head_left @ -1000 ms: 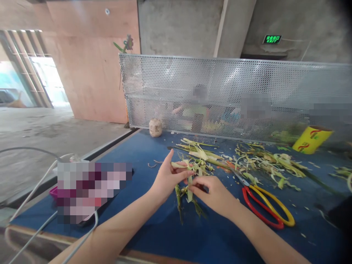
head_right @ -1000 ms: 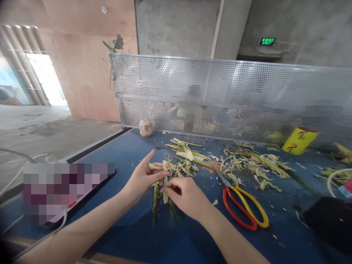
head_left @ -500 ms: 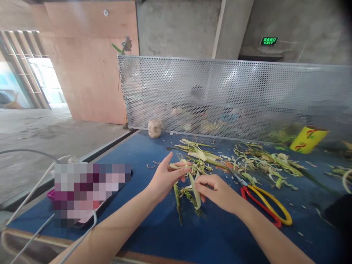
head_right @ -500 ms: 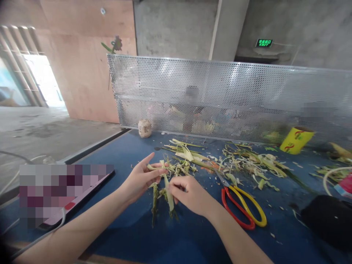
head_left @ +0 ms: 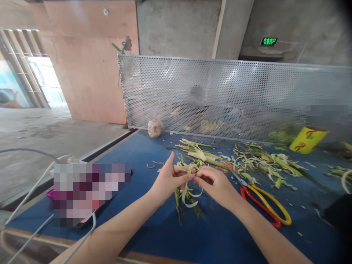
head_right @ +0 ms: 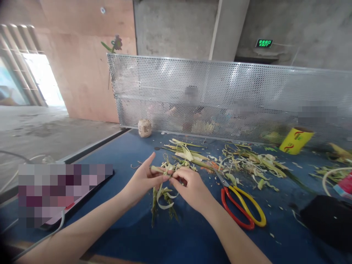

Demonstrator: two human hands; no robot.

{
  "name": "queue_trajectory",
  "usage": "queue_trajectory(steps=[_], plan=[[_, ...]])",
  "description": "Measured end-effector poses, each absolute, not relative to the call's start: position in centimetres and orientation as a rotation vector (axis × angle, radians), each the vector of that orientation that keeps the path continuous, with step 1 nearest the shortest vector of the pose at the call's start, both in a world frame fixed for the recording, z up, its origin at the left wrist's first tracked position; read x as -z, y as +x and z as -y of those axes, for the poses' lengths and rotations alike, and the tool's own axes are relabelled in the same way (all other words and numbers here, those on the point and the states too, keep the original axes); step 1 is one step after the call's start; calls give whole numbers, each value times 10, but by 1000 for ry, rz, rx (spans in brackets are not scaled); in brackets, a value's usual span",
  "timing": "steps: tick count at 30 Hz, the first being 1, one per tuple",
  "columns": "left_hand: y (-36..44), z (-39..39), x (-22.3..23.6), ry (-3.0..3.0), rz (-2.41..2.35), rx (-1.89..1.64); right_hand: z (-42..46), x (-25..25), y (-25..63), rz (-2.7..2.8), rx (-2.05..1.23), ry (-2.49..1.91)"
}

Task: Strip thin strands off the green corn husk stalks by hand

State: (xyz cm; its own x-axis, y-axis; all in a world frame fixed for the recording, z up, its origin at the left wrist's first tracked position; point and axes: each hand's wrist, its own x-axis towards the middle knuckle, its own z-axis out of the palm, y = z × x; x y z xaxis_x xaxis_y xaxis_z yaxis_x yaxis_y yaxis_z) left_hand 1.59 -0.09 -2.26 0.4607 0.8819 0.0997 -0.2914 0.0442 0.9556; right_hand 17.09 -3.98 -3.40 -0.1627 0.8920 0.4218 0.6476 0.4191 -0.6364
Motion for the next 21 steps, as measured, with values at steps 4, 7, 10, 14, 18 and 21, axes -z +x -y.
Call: queue_trajectory(steps=[4, 7, 10, 14, 18, 21], plan=[[15, 0, 24, 1326, -594, -973, 43, 29, 175, 1963, -363, -1252], [16, 0, 25, 1402, -594, -940, 44, 25, 179, 2007, -369, -1240], [15, 0, 25, 1424, -616, -934, 45, 22, 181, 2032, -398, -1233], [14, -3, 24, 1404, -613, -885, 45, 20, 184, 2013, -462, -1232], [14, -2, 23, 1355, -668, -816, 42, 23, 184, 1819, -633, -1293], [15, 0, 24, 1339, -649, -805, 38, 27, 181, 1687, -774, -1264]])
